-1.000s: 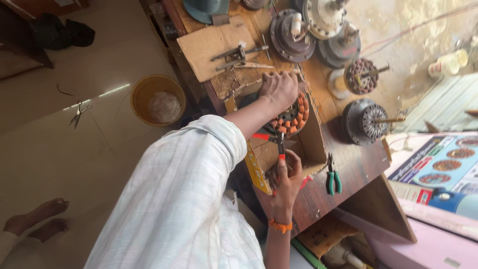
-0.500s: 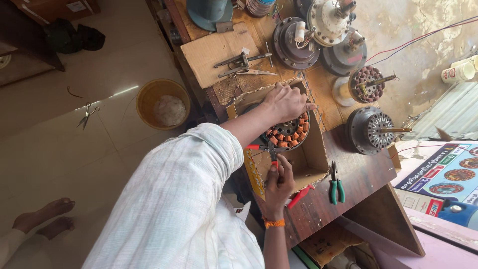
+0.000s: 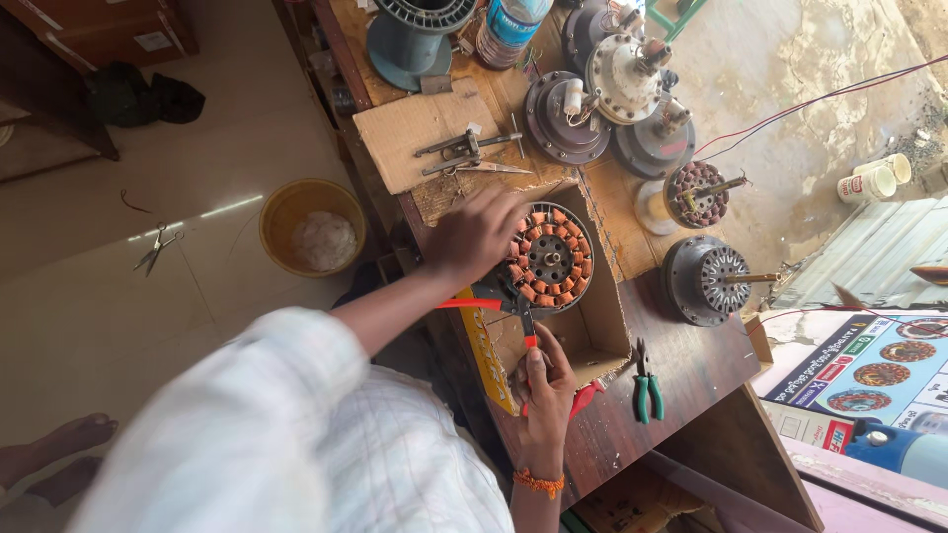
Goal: The person uses pliers to trim and adjust copper wire ends on a motor stator assembly. They repeatedly grip and cut the wire protruding from the stator slots while holding the component steady on a workbench.
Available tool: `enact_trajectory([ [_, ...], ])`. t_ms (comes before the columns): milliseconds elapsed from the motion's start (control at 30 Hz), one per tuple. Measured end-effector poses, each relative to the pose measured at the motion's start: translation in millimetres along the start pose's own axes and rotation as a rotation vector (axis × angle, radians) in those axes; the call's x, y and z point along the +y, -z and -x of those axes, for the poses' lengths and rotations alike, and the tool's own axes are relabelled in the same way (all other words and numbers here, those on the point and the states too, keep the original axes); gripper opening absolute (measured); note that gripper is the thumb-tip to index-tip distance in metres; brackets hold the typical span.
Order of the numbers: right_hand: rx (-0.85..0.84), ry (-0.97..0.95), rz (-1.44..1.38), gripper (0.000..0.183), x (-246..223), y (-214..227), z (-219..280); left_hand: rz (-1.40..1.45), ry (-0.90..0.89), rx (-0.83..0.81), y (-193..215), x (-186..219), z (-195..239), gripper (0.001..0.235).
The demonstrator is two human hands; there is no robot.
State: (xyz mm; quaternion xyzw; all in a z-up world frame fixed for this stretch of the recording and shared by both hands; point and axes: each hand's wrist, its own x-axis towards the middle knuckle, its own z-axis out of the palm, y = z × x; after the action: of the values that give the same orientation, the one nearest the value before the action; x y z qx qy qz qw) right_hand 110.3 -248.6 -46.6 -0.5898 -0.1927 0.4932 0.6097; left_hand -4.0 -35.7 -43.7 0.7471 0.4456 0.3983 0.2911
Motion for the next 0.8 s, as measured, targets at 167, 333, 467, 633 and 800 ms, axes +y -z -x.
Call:
enact_trajectory([
  [167, -0.019, 0.016, 0.013, 0.04, 9.5, 8.6, -3.4, 0.043, 0.124, -0.461, 59.5, -33.7, 84.4, 0.034],
  [333, 0.02, -0.048, -0.09, 0.03, 14.9, 20.2, -9.2, -0.006, 0.391, -0.768, 45.0, -5.3, 119.7, 0.041],
  [467, -0.035, -0.117, -0.088, 0.028, 13.0, 12.5, -8.2, -0.121, 0.36, -0.861, 39.1, 5.1, 125.1, 0.045],
  [633, -0.267, -0.334, -0.161, 0.043, -2.6, 0.3, -12.1, -0.167, 0.206, -1.038, 40.1, -3.3, 111.5, 0.044],
  [800, -0.653, -0.466, -0.213, 0.07, -10.8, 2.8, -18.0, -0.033, 0.172, -0.977, 39.3, 0.7, 120.8, 0.038],
])
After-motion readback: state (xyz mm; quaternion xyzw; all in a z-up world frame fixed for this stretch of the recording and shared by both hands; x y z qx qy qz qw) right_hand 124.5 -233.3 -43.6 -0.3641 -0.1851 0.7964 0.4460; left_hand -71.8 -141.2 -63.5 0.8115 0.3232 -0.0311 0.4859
